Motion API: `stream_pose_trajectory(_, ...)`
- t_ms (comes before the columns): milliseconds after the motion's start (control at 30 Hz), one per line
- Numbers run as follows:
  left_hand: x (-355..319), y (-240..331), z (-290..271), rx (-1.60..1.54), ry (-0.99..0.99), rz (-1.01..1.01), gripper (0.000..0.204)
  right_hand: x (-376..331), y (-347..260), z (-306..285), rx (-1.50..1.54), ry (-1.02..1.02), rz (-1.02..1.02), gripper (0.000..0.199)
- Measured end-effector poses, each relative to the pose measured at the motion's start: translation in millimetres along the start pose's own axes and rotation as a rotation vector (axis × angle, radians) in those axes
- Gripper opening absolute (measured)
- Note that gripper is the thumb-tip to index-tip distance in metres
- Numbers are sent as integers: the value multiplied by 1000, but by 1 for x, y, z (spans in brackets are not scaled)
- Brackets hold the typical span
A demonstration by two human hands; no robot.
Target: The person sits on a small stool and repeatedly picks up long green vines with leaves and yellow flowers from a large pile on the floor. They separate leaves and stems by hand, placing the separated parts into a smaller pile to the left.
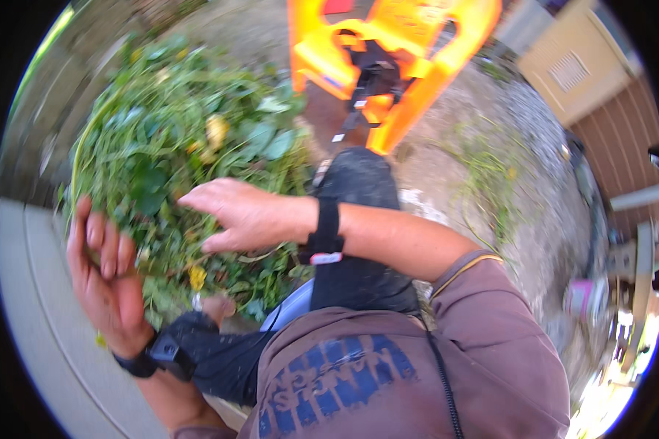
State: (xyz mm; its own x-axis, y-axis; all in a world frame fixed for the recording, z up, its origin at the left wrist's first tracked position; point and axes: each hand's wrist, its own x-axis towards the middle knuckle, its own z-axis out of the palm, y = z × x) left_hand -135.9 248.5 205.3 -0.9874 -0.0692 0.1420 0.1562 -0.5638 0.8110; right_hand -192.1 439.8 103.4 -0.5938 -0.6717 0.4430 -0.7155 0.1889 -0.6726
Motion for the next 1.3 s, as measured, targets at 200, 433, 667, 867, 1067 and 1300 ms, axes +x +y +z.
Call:
stream_pose_trajectory(200,4,36,-23,-177,-33,77,27,30,38,56,435,-342,167,32)
stream_pose_trajectory(433,23,18,-81,-205,169,74,26,28,65,70,448,-293,400,22)
stream_pose_trajectory(667,33,-20,-120,-127,306,-100,50,37,59,56,742,-36,550,22)
stream_pose_trajectory(867,15,-68,-131,160,423,-264,16,48,74,19,1364,318,669,21)
stream_pose_trajectory(1067,1,-73,-134,358,456,-208,14,50,92,-7,1651,433,657,22)
stream_pose_trajectory(1300,-3,-95,-107,929,50,-100,17,48,91,-1,1673,385,660,21)
